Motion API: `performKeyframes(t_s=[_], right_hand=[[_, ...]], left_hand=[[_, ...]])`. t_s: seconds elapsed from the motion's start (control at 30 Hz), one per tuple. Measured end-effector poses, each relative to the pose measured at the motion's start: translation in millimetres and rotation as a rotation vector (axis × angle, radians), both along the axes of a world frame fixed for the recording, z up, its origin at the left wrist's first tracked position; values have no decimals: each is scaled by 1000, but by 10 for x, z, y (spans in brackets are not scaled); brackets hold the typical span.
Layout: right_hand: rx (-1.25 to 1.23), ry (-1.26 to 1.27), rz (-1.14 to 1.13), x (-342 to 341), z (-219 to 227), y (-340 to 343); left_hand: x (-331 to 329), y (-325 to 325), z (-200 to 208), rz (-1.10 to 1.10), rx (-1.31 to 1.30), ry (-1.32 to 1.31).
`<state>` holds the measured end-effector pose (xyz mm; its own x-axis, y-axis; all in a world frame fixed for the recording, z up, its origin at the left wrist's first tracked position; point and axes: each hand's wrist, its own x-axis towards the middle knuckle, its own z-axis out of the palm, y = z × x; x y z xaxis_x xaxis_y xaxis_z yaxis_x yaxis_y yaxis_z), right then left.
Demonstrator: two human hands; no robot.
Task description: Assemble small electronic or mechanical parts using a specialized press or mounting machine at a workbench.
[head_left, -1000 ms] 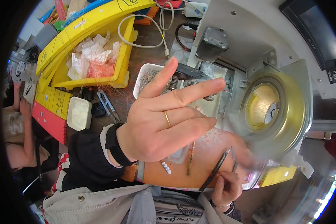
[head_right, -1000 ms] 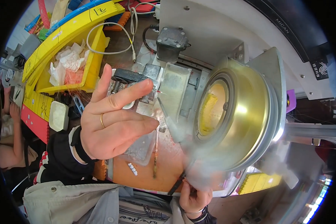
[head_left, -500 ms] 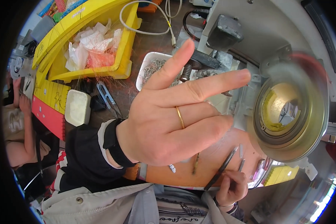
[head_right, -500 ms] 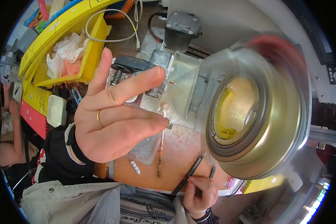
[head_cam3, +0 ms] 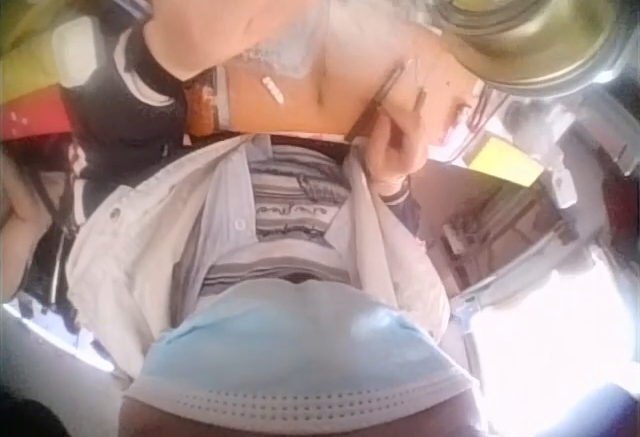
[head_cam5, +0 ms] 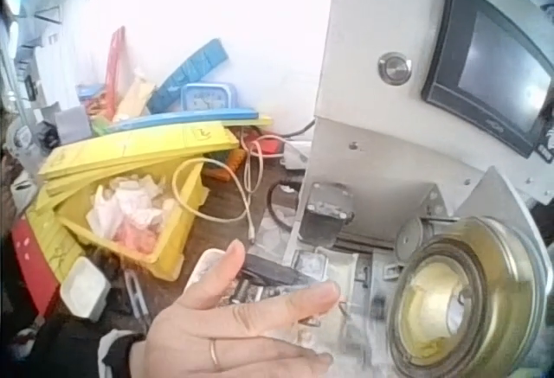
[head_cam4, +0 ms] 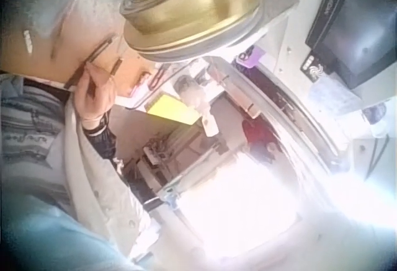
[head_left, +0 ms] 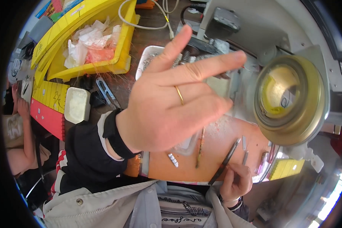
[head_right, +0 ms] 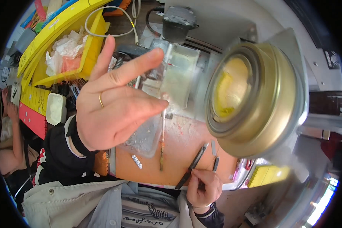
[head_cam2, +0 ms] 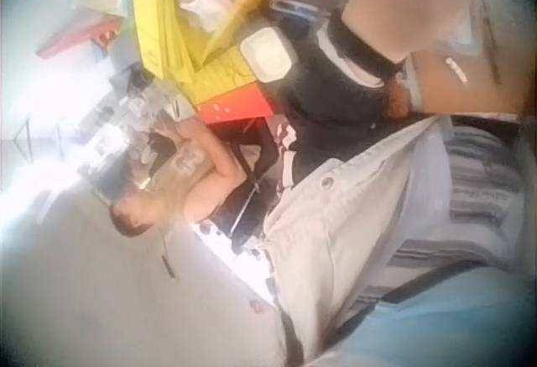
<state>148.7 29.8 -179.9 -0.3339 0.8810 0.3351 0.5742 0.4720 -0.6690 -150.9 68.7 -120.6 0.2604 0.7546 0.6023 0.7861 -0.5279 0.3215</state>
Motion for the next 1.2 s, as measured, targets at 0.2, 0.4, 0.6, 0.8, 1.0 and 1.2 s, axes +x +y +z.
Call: performKeyframes(t_s=[0.2, 0.4, 0.6, 0.8, 1.0, 1.2], right_hand=[[52, 78, -2, -3, -16, -3], [5, 36, 217, 16, 299, -22], [-211, 842, 731, -232, 1132, -166], [-195, 924, 680, -172, 1221, -414], [-219, 1004, 704, -347, 1234, -336], [-243, 1091, 728, -581, 1196, -422]], left_hand=[[67, 22, 45, 41, 82, -4], [54, 43, 29, 45, 133, 8], [80, -1, 52, 92, 196, 36], [125, 73, 25, 58, 217, 23], [105, 33, 20, 68, 212, 22], [111, 24, -5, 71, 197, 13]])
